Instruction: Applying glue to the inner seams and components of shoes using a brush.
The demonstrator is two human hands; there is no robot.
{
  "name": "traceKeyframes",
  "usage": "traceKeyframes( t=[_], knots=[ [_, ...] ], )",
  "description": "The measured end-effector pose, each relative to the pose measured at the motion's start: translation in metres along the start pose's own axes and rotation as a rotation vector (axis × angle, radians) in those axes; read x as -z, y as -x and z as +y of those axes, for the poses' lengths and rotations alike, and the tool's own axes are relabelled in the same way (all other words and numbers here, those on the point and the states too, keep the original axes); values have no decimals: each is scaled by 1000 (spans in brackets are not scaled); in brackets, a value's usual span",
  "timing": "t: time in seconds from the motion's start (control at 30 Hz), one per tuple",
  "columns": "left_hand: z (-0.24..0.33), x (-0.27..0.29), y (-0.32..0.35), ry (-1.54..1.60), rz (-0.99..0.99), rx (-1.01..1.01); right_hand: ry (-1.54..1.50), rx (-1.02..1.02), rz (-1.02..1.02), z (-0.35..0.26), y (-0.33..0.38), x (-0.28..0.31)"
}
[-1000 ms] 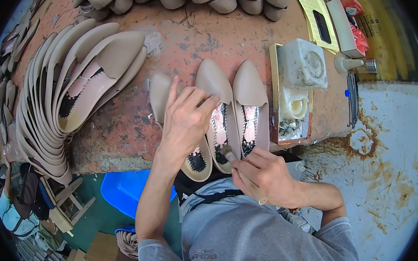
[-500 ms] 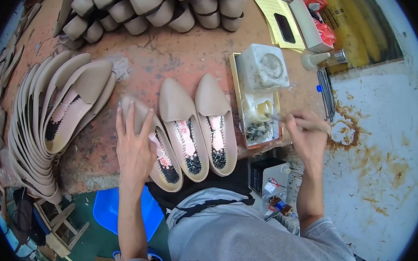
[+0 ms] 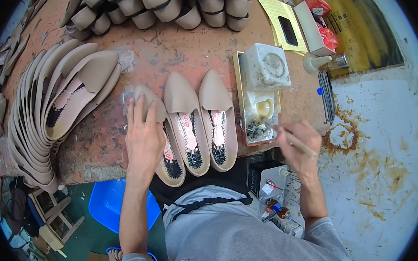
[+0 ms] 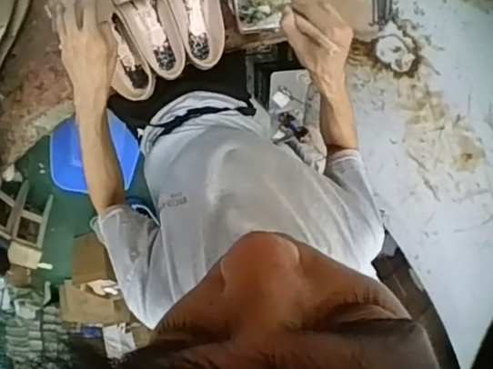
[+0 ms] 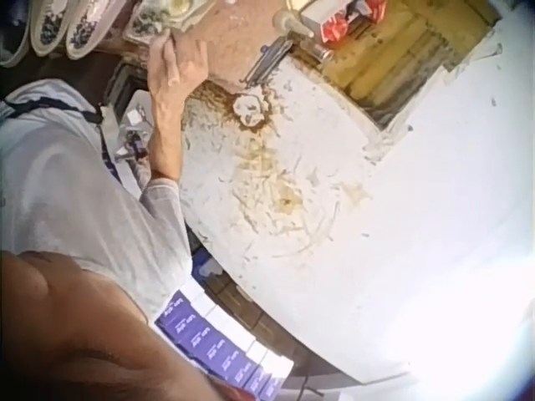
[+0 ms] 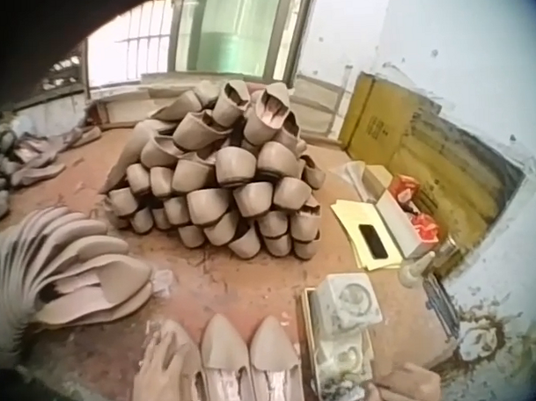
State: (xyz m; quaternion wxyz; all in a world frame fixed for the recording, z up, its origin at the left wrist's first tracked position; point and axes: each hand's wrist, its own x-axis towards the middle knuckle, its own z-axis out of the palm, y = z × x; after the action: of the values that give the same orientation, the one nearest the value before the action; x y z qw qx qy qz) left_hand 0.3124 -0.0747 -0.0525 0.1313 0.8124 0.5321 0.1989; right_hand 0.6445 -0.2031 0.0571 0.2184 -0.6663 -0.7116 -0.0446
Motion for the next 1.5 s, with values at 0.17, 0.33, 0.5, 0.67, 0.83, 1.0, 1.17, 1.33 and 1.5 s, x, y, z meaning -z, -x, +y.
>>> traceKeyframes(
  t=[0.17,0.33,0.5,0.67,0.83,1.0,1.17,1.33,1.5],
  knots=[
    [-18,18,10,241,19,47,-21,-68,-52,-6,-3,4],
    [-32,25,18,488,45,133,-239,-563,-210,-12,-10,12],
    [-38,6,19,442,236,29,-664,-276,-222,-91,-49,10],
    [-34,6,16,415,230,26,-642,137,-376,-135,-69,-80],
    [-37,1,19,448,226,18,-610,115,-618,-136,-69,-94],
    [-41,0,24,446,238,29,-700,255,-893,-145,-73,-87],
    [-39,4,22,400,227,21,-507,335,-634,-144,-77,-95],
    [-39,8,19,420,209,-8,-490,373,-413,-140,-63,-112],
    [-41,4,17,433,205,-14,-335,442,-76,-138,-56,-159]
  ],
)
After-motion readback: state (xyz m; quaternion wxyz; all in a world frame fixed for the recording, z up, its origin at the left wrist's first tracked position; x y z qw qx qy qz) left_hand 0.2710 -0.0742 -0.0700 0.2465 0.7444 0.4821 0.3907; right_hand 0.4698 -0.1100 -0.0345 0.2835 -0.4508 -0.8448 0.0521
